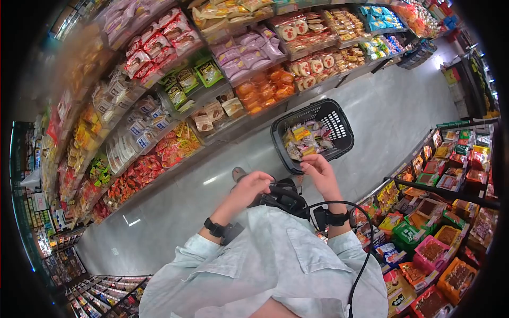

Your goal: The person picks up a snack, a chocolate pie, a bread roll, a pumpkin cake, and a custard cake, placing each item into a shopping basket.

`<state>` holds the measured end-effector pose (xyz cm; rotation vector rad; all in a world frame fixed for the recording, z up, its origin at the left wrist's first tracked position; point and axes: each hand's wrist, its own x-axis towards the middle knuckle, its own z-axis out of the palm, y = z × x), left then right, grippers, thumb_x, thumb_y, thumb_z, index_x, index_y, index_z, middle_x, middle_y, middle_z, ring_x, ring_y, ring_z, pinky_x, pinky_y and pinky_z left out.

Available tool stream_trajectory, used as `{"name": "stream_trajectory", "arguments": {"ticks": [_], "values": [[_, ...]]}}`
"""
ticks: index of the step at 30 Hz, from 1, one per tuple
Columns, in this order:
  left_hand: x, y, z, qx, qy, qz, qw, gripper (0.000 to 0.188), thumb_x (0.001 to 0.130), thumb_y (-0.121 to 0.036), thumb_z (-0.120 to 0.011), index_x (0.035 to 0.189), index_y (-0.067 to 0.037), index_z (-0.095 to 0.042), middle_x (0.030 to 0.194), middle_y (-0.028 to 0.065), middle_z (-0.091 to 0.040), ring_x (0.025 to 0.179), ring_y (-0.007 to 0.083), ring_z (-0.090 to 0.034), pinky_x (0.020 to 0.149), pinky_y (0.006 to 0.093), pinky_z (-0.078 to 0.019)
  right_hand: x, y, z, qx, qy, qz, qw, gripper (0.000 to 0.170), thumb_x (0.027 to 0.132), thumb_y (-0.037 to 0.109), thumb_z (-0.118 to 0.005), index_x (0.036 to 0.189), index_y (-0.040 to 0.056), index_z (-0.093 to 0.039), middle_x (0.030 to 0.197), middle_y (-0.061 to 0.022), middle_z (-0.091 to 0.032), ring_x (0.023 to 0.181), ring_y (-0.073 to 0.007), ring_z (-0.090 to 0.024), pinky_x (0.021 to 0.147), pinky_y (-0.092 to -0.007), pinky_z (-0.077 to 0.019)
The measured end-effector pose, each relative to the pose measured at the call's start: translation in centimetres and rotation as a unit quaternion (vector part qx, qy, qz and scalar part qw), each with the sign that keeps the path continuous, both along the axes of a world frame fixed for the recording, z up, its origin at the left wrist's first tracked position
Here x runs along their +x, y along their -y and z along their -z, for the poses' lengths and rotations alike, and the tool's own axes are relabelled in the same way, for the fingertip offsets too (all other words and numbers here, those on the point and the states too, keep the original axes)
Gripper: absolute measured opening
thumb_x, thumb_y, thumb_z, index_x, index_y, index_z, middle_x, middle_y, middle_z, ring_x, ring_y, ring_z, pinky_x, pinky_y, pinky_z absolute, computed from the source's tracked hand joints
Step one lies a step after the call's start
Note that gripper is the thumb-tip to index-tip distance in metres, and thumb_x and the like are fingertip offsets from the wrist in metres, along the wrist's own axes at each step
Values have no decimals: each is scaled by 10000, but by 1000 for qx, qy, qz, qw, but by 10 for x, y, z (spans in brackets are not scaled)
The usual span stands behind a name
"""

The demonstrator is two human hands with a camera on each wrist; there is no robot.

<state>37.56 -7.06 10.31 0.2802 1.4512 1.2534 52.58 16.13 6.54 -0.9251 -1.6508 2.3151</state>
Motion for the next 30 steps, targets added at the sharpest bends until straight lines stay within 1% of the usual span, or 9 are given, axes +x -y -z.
{"name": "stream_trajectory", "arguments": {"ticks": [2, 3, 5, 11, 15, 18, 23, 26, 30], "values": [[-19, 20, 1, 12, -14, 23, 1000, 269, 1072, -250, -563, 1239, -51, -633, 1008, 22, -666, 954, 100, -646, 892, 264, -520, -17, 19, 2, 10, 11, 15, 1000, 202, 983, 46, -656, 1178, 0, -634, 1035, -33, -693, 948, -98, -642, 860, -248, -518], [-31, 32, 3, 17, -7, 15, 1000, 265, 1071, -244, -563, 1237, -50, -633, 1007, 22, -666, 954, 101, -647, 891, 263, -520, -27, 31, 2, 27, 9, 10, 1000, 179, 1014, 84, -639, 1185, 33, -631, 1041, -30, -704, 951, -104, -651, 864, -265, -527], [-57, 57, 7, 32, 8, -3, 999, 257, 1068, -232, -561, 1234, -49, -633, 1005, 23, -667, 955, 103, -647, 888, 263, -521, -50, 55, -2, 44, 21, 2, 999, 182, 1015, 87, -638, 1189, 33, -629, 1037, -28, -702, 940, -103, -651, 864, -263, -527], [-133, 136, 18, 57, -20, -71, 996, 221, 1066, -193, -549, 1212, -56, -642, 970, 19, -653, 926, 115, -619, 867, 282, -507, -128, 115, -34, 68, 62, -57, 994, 186, 1014, 67, -637, 1194, 26, -619, 1033, -21, -700, 927, -92, -652, 855, -235, -525], [-168, 183, 23, 65, -27, -147, 987, 220, 1062, -198, -557, 1202, -52, -643, 926, 8, -649, 906, 114, -623, 855, 280, -503, -174, 130, -37, 117, 30, -110, 987, 182, 1016, 57, -634, 1194, 21, -618, 1040, -19, -702, 946, -90, -659, 859, -239, -528], [-180, 212, 29, 43, -39, -234, 971, 221, 1059, -208, -563, 1190, -52, -648, 919, 8, -646, 897, 112, -621, 848, 274, -498, -209, 138, -43, 120, 48, -147, 981, 215, 998, 65, -656, 1202, 1, -635, 1074, -53, -711, 985, -99, -667, 875, -245, -530], [-179, 247, 49, 25, -3, -397, 918, 193, 1048, -201, -567, 1143, -60, -659, 878, 2, -625, 851, 112, -614, 835, 285, -504, -274, 152, -47, 155, 33, -218, 963, 204, 995, 80, -667, 1185, 11, -641, 1058, -31, -713, 958, -89, -665, 854, -250, -535], [-180, 253, 55, 6, 17, -449, 894, 190, 1049, -196, -567, 1143, -58, -658, 881, 2, -618, 853, 106, -605, 832, 286, -500, -311, 149, -44, 163, 14, -241, 956, 197, 990, 89, -674, 1171, 16, -647, 1047, -30, -714, 952, -92, -665, 850, -258, -536], [-196, 228, 55, -4, -8, -496, 868, 171, 1049, -193, -570, 1119, -59, -650, 850, -7, -574, 828, 105, -571, 805, 285, -480, -354, 121, -37, 168, -4, -258, 951, 175, 985, 116, -682, 1135, 26, -671, 1022, -27, -713, 944, -101, -662, 861, -278, -535]]}}
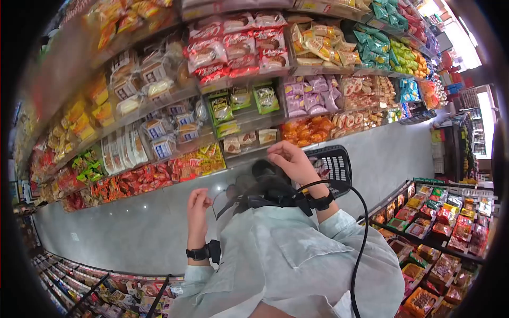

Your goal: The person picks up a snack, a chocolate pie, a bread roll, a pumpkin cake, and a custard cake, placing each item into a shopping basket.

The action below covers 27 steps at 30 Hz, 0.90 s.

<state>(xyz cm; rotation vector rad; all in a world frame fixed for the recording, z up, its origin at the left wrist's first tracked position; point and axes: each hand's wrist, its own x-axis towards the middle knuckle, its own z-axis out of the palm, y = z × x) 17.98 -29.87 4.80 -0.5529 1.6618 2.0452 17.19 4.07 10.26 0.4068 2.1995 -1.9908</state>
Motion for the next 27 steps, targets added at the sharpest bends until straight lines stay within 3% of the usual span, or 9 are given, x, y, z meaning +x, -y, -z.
{"name": "stream_trajectory", "arguments": {"ticks": [8, 13, 16, 21, 27], "values": [[-69, -111, -38, -19, -49, -37, 998, 146, 1048, -184, -577, 1082, -61, -649, 836, -14, -556, 817, 104, -554, 798, 276, -463, -95, -121, -2, -78, -86, 100, 988, 174, 988, 99, -674, 1150, 38, -658, 964, -8, -680, 913, -87, -637, 819, -263, -518], [-101, -182, -57, -85, -71, 6, 994, 177, 1052, -190, -571, 1110, -48, -659, 873, -5, -606, 837, 103, -589, 817, 272, -470, -145, -185, -24, -39, -144, 206, 967, 321, 949, 55, -686, 1255, 41, -589, 1178, -43, -615, 849, -84, -591, 754, -248, -504], [-110, -211, -71, -115, -72, 39, 990, 186, 1052, -186, -568, 1117, -39, -661, 867, 0, -621, 853, 100, -608, 825, 267, -473, -159, -207, -30, -56, -145, 243, 957, 340, 945, 51, -686, 1268, 42, -583, 1171, -44, -620, 856, -78, -587, 732, -246, -509], [-120, -227, -58, -104, -65, 62, 991, 191, 1046, -198, -586, 1127, -42, -661, 868, 6, -642, 832, 95, -599, 795, 255, -468, -164, -232, -18, -129, -124, 197, 964, 433, 956, 58, -665, 1386, 38, -622, 1270, -41, -661, 906, -51, -609, 782, -218, -514], [-130, -242, -68, -155, -83, 106, 979, 177, 1048, -179, -577, 1131, -47, -661, 882, 0, -638, 838, 87, -601, 793, 256, -479, -163, -240, -13, -107, -78, 168, 977, 406, 964, 76, -675, 1368, 37, -663, 1255, -33, -669, 919, -50, -613, 767, -222, -518]]}}
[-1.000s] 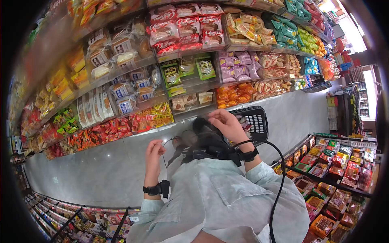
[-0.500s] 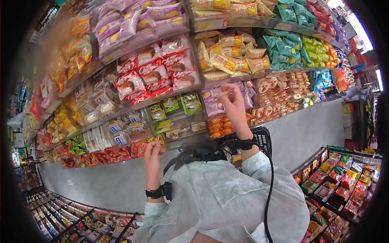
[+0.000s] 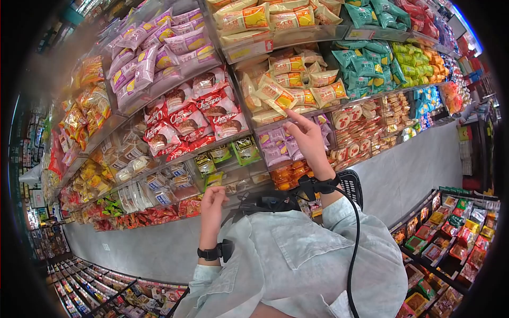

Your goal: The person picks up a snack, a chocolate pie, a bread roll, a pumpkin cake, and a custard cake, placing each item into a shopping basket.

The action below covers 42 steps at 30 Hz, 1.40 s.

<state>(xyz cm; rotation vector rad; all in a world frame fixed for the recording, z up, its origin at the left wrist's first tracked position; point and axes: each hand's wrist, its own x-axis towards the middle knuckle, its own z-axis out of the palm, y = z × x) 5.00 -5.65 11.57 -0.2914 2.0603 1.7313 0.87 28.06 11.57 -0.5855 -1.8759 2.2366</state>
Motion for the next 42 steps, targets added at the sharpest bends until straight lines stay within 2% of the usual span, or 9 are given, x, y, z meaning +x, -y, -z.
{"name": "stream_trajectory", "arguments": {"ticks": [6, 9, 10, 19, 21, 25, 32, 37, 42], "values": [[18, 19, 8, 4, -28, 7, 1000, 165, 1037, -171, -607, 1126, -49, -674, 867, -10, -642, 826, 74, -589, 782, 246, -472, 14, 24, -14, 29, -86, 31, 995, 357, 958, 36, -693, 1313, 5, -695, 1241, -53, -670, 957, -63, -625, 793, -211, -514], [32, 42, 10, 6, -31, 3, 999, 168, 1034, -163, -607, 1129, -41, -675, 860, -9, -639, 827, 77, -593, 784, 249, -476, 36, 45, -15, 94, -99, 64, 989, 293, 935, -1, -711, 1226, -12, -738, 1218, -66, -677, 955, -82, -637, 803, -206, -516], [35, 50, 10, 5, -34, 2, 999, 169, 1034, -160, -607, 1129, -38, -675, 857, -8, -637, 826, 78, -594, 784, 251, -477, 45, 54, -13, 107, -106, 76, 986, 204, 913, -7, -735, 1112, -22, -775, 1188, -72, -692, 961, -89, -645, 809, -202, -517], [58, 124, 5, 128, 12, 106, 986, 467, 1126, -355, -392, 1366, 1, -574, 1053, 88, -715, 974, 151, -665, 906, 315, -515, 142, 183, -12, 140, -51, -150, 977, 105, 871, 56, -784, 967, 14, -777, 964, -47, -767, 908, -118, -702, 850, -274, -550], [70, 141, 23, 153, 25, 96, 983, 359, 1107, -291, -474, 1317, -15, -567, 1079, 91, -716, 962, 140, -673, 877, 306, -526, 166, 220, -11, 88, 58, -197, 975, 104, 854, 18, -779, 957, 7, -770, 965, -65, -761, 889, -134, -709, 834, -281, -556], [90, 164, 45, 145, 42, 108, 983, 206, 1072, -203, -565, 1188, -35, -592, 1085, 67, -721, 927, 116, -677, 828, 278, -532, 218, 270, -6, 206, 85, -255, 941, 105, 876, 75, -775, 962, 18, -763, 923, -39, -761, 854, -131, -711, 797, -274, -555], [134, 172, 48, 184, 108, 239, 947, 260, 1052, -169, -616, 1231, 15, -574, 1063, 81, -727, 967, 107, -684, 857, 267, -543, 310, 288, -11, 169, 186, -165, 954, 195, 918, 70, -713, 1110, 43, -734, 974, -69, -758, 890, -162, -724, 849, -298, -566], [152, 151, 55, 130, 97, 318, 934, 308, 1039, -182, -636, 1260, 22, -570, 1060, 77, -723, 958, 114, -679, 850, 262, -525, 348, 280, -10, 194, 168, -72, 964, 187, 936, 71, -687, 1111, 46, -749, 971, -44, -754, 865, -108, -696, 826, -274, -562], [185, 107, 41, 99, 70, 385, 915, 418, 1026, -140, -642, 1402, -6, -517, 1111, 77, -711, 998, 123, -667, 913, 292, -524, 408, 260, 0, 174, 135, 50, 974, 371, 942, 59, -674, 1312, 63, -659, 1112, -79, -732, 910, -121, -697, 835, -282, -567]]}}
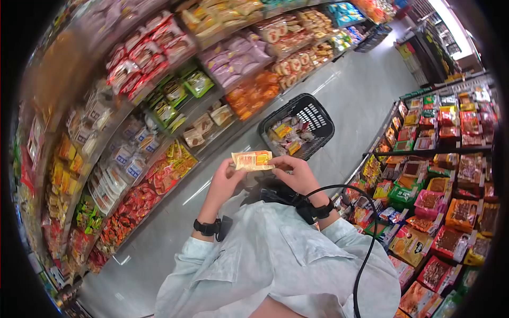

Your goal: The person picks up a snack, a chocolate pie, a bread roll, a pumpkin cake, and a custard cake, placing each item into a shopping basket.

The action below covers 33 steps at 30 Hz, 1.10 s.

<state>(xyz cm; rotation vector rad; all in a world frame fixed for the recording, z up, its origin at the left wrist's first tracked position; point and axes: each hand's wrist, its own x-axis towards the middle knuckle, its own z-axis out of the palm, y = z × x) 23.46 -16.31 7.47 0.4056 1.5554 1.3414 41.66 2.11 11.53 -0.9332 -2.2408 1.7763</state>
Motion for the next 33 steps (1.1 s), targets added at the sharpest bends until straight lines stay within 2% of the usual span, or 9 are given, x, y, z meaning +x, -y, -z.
{"name": "stream_trajectory", "arguments": {"ticks": [2, 4, 6, 9, 13, 15, 21, 29, 33], "values": [[32, -37, -17, 34, -4, 89, 995, 534, 1013, -116, -655, 1498, -40, -445, 1110, 75, -706, 998, 115, -656, 913, 287, -520, 46, -27, 17, 1, -42, 94, 995, 583, 940, 34, -670, 1497, 86, -504, 1324, -128, -651, 966, -131, -692, 867, -293, -572], [59, -65, -26, 37, 11, 145, 989, 735, 996, -95, -675, 1626, -102, -296, 1104, 70, -695, 998, 105, -639, 917, 279, -512, 77, -45, 15, -11, -60, 160, 985, 617, 942, 27, -668, 1523, 88, -470, 1375, -146, -616, 992, -132, -685, 886, -296, -572], [87, -93, -23, 22, -4, 150, 988, 672, 997, -106, -676, 1589, -86, -359, 1101, 58, -692, 1004, 102, -637, 919, 277, -511, 114, -68, 17, -29, -77, 188, 979, 561, 950, 47, -676, 1486, 76, -513, 1337, -151, -637, 1029, -129, -676, 893, -288, -565], [131, -116, -10, -20, -27, 167, 985, 556, 1003, -124, -671, 1513, -59, -458, 1101, 44, -690, 1014, 102, -638, 919, 273, -511, 169, -101, 16, -80, 19, 146, 986, 444, 960, 67, -676, 1394, 57, -584, 1254, -106, -675, 1045, -126, -669, 904, -286, -551], [170, -129, -2, -32, -23, 151, 988, 428, 999, -193, -684, 1392, -66, -574, 1059, 21, -693, 962, 107, -648, 820, 267, -527, 215, -127, 46, -95, -29, 128, 987, 341, 954, 97, -677, 1281, 12, -633, 1139, -96, -713, 1041, -167, -696, 901, -313, -564], [183, -122, 1, -41, -21, 140, 989, 395, 1004, -191, -672, 1368, -57, -592, 1060, 18, -690, 968, 106, -645, 839, 271, -522, 226, -134, 54, -111, -35, 106, 987, 320, 959, 95, -671, 1266, 11, -639, 1127, -90, -716, 1031, -169, -697, 907, -312, -560], [188, -109, -14, -59, -14, 68, 996, 338, 1033, -169, -626, 1337, -24, -596, 1132, 73, -697, 1073, 146, -654, 954, 292, -513, 204, -146, 43, -119, -11, 15, 993, 275, 981, 77, -646, 1250, 23, -652, 1132, -62, -714, 1009, -122, -674, 910, -289, -541], [183, -73, -12, -66, 13, -14, 998, 318, 1043, -182, -607, 1320, -26, -602, 1146, 76, -692, 1075, 151, -657, 948, 297, -518, 139, -120, 27, -124, -4, -113, 986, 297, 991, 77, -634, 1282, 16, -647, 1117, -68, -722, 968, -136, -698, 880, -292, -559], [162, -48, -5, -53, 20, -20, 998, 350, 1017, -226, -653, 1310, -38, -624, 1113, 62, -717, 1040, 149, -666, 899, 303, -526, 110, -99, 23, -64, 24, -160, 985, 315, 992, 82, -640, 1300, 13, -642, 1135, -78, -724, 978, -145, -703, 876, -297, -565]]}}
